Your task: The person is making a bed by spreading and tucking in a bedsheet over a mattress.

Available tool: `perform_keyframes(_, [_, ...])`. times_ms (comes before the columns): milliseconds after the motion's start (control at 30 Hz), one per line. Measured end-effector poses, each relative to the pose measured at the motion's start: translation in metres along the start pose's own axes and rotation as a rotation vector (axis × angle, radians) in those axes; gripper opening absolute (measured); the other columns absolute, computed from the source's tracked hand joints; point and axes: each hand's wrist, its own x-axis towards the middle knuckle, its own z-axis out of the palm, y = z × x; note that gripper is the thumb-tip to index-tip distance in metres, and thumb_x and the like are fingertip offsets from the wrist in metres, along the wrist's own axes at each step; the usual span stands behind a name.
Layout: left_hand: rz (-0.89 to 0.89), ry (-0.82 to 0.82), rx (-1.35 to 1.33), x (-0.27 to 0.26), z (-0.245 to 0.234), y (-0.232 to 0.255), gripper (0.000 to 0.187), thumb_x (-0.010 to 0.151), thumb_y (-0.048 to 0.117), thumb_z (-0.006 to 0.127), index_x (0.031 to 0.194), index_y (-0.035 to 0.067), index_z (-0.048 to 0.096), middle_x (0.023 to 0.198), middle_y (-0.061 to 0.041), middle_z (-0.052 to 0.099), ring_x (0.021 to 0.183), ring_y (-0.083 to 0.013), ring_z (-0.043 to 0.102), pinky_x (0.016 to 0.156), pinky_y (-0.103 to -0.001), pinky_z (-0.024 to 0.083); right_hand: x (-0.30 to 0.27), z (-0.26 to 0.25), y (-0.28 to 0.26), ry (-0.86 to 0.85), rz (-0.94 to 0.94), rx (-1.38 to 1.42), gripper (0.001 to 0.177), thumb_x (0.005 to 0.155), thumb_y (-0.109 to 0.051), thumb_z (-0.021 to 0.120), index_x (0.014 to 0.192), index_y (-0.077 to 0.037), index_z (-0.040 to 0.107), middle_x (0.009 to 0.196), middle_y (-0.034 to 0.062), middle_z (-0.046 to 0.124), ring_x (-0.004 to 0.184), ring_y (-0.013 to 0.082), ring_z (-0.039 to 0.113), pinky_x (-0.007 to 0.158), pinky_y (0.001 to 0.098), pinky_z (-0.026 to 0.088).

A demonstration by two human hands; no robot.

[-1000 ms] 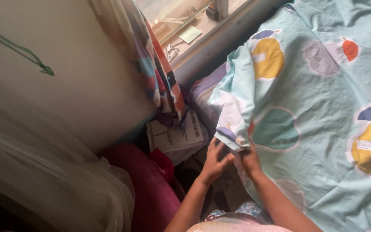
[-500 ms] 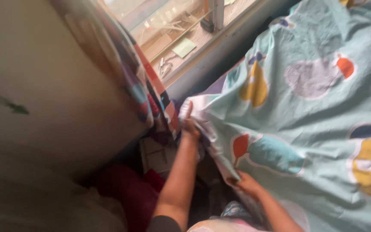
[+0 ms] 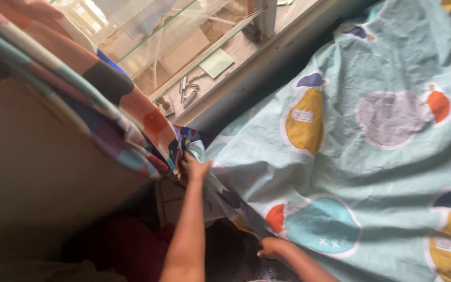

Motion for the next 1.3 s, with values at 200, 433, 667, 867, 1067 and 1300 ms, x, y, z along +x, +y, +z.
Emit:
perform_keyframes(200, [0.446, 0.083, 0.028, -0.038, 0.012, 0.061, 0.113, 0.073, 0.032, 0.090, 0.162, 0.010, 0.025, 0.160, -0.028, 0.027, 0.140, -0.0515, 0.032, 0.112, -0.059, 0.027, -0.113, -0.215, -0.063, 0.050, -0.391, 0.657, 0.040, 0.099, -0.038, 0.062, 0.121, -0.007, 0.074, 0.109, 0.0006, 0.079, 0.099, 0.0101, 0.072, 0.091, 0.0293, 0.058])
perform_keyframes(433, [0.455, -0.139, 0.118, -0.032, 0.004, 0.096, 0.049, 0.077, 0.033, 0.087, 0.117, 0.013, 0.068, 0.117, -0.014, 0.065, 0.113, -0.0367, 0.058, 0.096, -0.052, 0.046, -0.139, -0.437, -0.026, 1.342, 0.103, 0.313, 0.048, 0.099, -0.049, 0.064, 0.122, -0.007, 0.069, 0.113, 0.0094, 0.073, 0.107, 0.0263, 0.069, 0.093, 0.0404, 0.054])
perform_keyframes(667, [0.476, -0.041, -0.061, -0.014, -0.022, 0.121, 0.012, 0.095, 0.012, 0.069, 0.099, 0.004, 0.061, 0.101, -0.015, 0.064, 0.093, -0.0335, 0.064, 0.079, -0.044, 0.052, -0.051, -0.510, 0.070, 1.244, 0.626, -0.060, 0.082, 0.086, -0.064, 0.068, 0.133, 0.002, 0.059, 0.130, 0.0248, 0.064, 0.115, 0.0396, 0.064, 0.091, 0.0508, 0.053])
perform_keyframes(867, [0.377, 0.050, -0.368, -0.017, -0.044, 0.153, 0.010, 0.096, 0.006, 0.066, 0.097, 0.001, 0.057, 0.098, -0.013, 0.059, 0.076, -0.0283, 0.065, 0.064, -0.037, 0.055, -0.084, -0.571, 0.007, 1.111, 0.319, 0.476, 0.051, 0.103, -0.047, 0.055, 0.126, -0.003, 0.068, 0.120, 0.0196, 0.073, 0.109, 0.0340, 0.071, 0.093, 0.0473, 0.057])
perform_keyframes(1067, [0.293, -0.018, -0.603, -0.020, -0.059, 0.157, 0.011, 0.096, 0.006, 0.065, 0.093, 0.001, 0.055, 0.095, -0.008, 0.057, 0.066, -0.0174, 0.063, 0.054, -0.028, 0.058, -0.114, -0.594, 0.011, 1.235, 0.717, -0.030, 0.067, 0.088, -0.060, 0.065, 0.125, -0.004, 0.064, 0.130, 0.0177, 0.063, 0.116, 0.0345, 0.063, 0.085, 0.0502, 0.056])
perform_keyframes(1300, [0.298, -0.041, -0.693, -0.022, -0.065, 0.158, 0.018, 0.095, 0.006, 0.069, 0.088, 0.002, 0.053, 0.091, -0.004, 0.054, 0.069, -0.0121, 0.061, 0.056, -0.027, 0.058, -0.098, -0.617, 0.060, 1.036, 0.653, 0.200, 0.044, 0.103, -0.030, 0.045, 0.103, -0.004, 0.080, 0.105, 0.0207, 0.077, 0.102, 0.0350, 0.073, 0.094, 0.0446, 0.055])
